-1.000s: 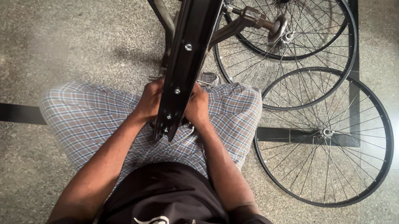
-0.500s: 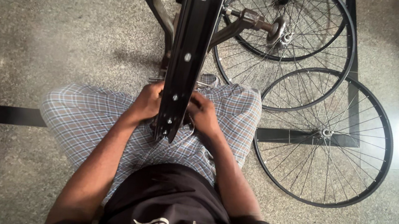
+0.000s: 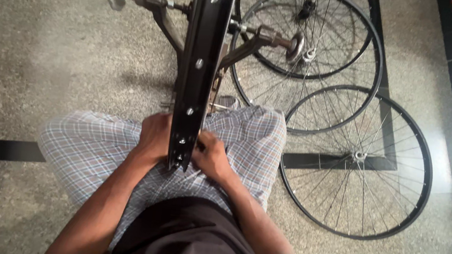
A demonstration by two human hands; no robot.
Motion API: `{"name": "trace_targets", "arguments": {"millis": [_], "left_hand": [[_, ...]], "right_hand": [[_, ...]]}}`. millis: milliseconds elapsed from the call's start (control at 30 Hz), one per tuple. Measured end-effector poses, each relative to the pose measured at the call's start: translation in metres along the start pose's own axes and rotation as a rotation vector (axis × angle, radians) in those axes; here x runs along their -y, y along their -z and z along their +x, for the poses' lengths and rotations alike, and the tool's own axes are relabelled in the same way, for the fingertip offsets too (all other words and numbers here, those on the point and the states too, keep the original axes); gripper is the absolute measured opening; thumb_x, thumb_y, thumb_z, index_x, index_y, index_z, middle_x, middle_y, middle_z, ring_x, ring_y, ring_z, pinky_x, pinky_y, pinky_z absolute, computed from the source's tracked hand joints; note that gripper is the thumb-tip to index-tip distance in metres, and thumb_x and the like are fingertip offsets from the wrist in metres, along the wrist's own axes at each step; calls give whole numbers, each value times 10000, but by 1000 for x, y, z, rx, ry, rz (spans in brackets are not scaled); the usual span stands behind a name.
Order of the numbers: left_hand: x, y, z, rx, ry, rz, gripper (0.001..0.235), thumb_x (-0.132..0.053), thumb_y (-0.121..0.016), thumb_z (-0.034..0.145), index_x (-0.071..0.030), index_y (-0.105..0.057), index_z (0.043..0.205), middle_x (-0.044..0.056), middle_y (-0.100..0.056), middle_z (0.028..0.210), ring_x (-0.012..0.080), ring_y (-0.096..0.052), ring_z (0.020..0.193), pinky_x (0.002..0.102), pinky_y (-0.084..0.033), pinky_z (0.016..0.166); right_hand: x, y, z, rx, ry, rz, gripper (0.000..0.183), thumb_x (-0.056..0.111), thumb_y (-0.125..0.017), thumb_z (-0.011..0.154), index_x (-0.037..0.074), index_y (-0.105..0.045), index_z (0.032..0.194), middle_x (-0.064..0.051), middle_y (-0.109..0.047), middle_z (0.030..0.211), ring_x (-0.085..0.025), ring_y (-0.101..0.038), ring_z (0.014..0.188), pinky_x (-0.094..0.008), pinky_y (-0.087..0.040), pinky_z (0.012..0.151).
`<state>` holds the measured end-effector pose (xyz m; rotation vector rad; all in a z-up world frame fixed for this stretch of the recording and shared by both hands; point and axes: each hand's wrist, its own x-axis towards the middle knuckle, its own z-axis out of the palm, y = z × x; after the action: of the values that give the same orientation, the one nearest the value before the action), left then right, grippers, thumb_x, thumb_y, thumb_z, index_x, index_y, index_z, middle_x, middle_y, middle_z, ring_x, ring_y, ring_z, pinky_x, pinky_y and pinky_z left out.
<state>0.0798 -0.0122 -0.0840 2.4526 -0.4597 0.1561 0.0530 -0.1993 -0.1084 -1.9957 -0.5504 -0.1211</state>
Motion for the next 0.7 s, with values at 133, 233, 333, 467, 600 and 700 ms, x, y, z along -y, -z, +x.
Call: {"name": "trace_targets", "arguments": {"millis": [133, 233, 333, 467, 600, 700], "left_hand": [[8, 21, -12, 319, 311, -1323, 147, -174, -706, 969, -40, -758, 942, 61, -747, 798, 110, -676, 644, 260, -528, 555], [12, 28, -23, 491, 238, -1766, 169, -194, -739, 935, -33, -722, 983, 65, -744, 828, 92, -652, 577, 193, -476, 459], [13, 23, -24, 531, 187, -1908, 235, -213, -788, 923, -26, -704, 1038, 56, -730, 813, 37, -601, 491, 148, -461, 395], [13, 25, -18, 412, 186, -1576, 339, -238, -820, 940, -17, -669, 1148, 57, -719, 941, 83, -622, 702, 231, -507, 589], [9, 15, 2, 230, 152, -552, 375, -295, -782, 895, -79, -664, 1179, 135, -721, 868, 293, -693, 786, 417, -554, 659], [8, -6, 14, 140, 106, -128, 271, -333, -756, 858, -103, -708, 994, 167, -734, 802, 360, -716, 748, 475, -541, 601]], "right_hand": [[40, 26, -2, 154, -48, 148, 235, 20, -717, 872, 23, -709, 1106, -128, -679, 873, -213, -668, 747, -349, -544, 674], [65, 43, 0, 205, 9, 316, 232, 35, -748, 884, 32, -710, 1113, -106, -733, 965, -207, -715, 838, -334, -581, 735], [73, 51, -1, 236, 22, 460, 175, 42, -778, 894, 28, -725, 1060, -97, -745, 1004, -203, -738, 895, -332, -603, 771], [56, 51, 1, 267, -108, 402, 122, 28, -754, 919, 8, -745, 1039, -92, -736, 969, -178, -726, 888, -333, -594, 761], [23, 34, 7, 223, -392, 259, 156, 44, -718, 896, 17, -713, 1049, -69, -708, 835, -144, -701, 765, -314, -596, 684], [-4, 16, 21, 120, -330, 153, 308, 17, -751, 826, 11, -703, 1130, -68, -705, 878, -142, -656, 772, -306, -554, 685]]}}
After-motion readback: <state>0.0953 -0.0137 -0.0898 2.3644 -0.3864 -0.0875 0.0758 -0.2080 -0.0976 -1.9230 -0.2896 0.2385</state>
